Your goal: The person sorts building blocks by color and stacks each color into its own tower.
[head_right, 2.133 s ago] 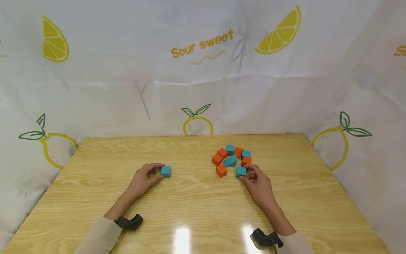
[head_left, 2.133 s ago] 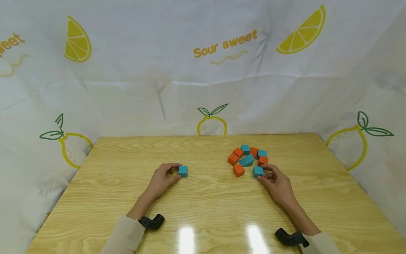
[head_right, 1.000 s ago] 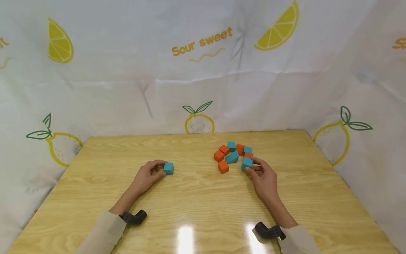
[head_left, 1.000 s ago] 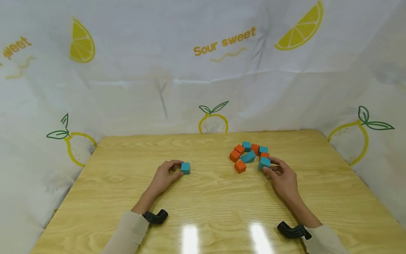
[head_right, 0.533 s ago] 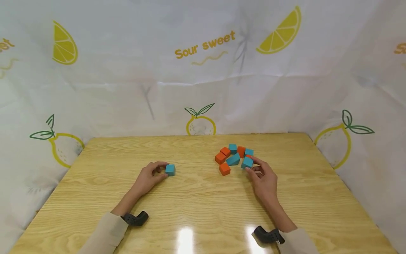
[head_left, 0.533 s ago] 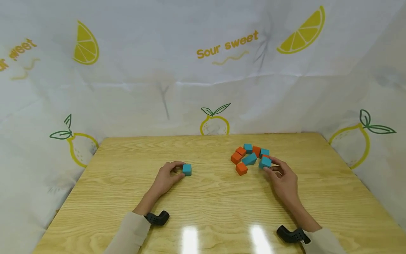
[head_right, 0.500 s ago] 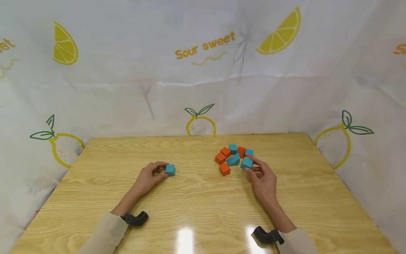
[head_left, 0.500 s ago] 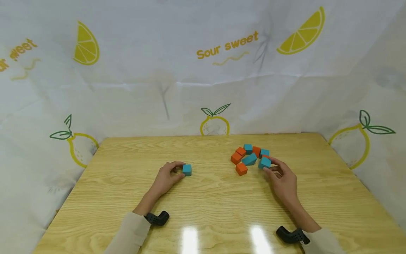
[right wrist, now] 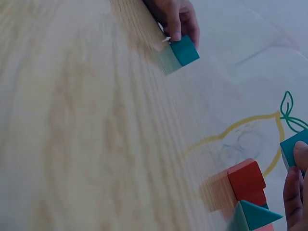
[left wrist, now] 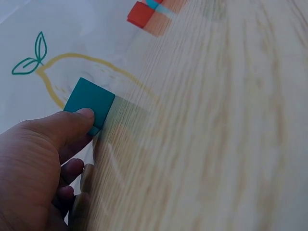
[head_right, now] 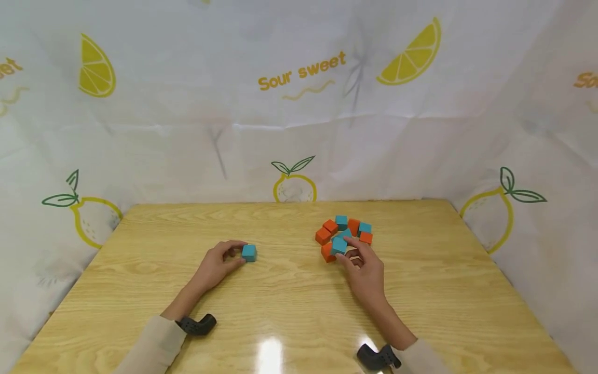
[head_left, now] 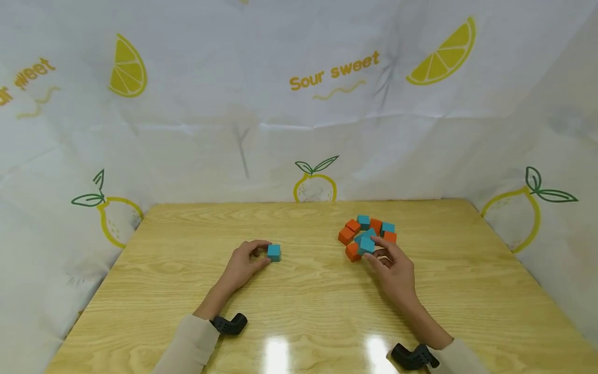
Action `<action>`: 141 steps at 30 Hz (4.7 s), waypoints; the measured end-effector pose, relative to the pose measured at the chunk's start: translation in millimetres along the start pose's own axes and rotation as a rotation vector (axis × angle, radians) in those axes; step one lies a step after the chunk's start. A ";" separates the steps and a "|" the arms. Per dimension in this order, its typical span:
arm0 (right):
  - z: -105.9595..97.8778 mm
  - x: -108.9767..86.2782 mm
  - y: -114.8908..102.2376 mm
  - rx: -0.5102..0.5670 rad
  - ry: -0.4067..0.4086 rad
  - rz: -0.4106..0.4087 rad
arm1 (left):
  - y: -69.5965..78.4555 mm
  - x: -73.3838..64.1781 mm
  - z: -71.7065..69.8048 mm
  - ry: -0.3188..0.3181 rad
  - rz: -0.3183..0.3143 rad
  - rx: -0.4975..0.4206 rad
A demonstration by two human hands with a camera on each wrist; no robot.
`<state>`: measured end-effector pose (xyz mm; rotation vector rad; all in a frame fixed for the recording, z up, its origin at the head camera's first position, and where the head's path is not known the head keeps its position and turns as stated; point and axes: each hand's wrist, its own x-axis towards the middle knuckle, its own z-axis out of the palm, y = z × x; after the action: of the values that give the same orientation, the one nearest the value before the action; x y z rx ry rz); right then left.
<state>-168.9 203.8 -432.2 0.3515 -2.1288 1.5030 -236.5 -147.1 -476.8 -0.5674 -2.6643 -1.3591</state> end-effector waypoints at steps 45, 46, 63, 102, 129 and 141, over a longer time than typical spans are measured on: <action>124.0 12.6 14.3 0.072 -0.219 0.086 | 0.9 0.2 -1.9 -0.011 -0.006 -0.018; 125.5 12.7 15.6 0.071 -0.225 0.089 | 0.7 0.1 -2.1 -0.013 -0.008 -0.016; 142.4 13.7 15.5 -0.003 -0.298 0.116 | -0.8 0.9 -2.7 -0.023 -0.004 -0.027; 151.6 15.9 12.1 -0.098 -0.362 0.112 | 0.5 0.8 -1.8 -0.003 0.019 -0.013; 150.7 14.3 12.9 -0.088 -0.376 0.096 | 0.2 0.6 -2.1 -0.001 0.003 -0.013; 144.8 14.1 5.9 -0.044 -0.343 0.078 | -1.9 1.5 -1.1 0.004 0.001 -0.029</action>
<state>-220.4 72.1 -466.9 0.5502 -2.4607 1.5248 -238.6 -148.6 -477.2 -0.5687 -2.6452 -1.3995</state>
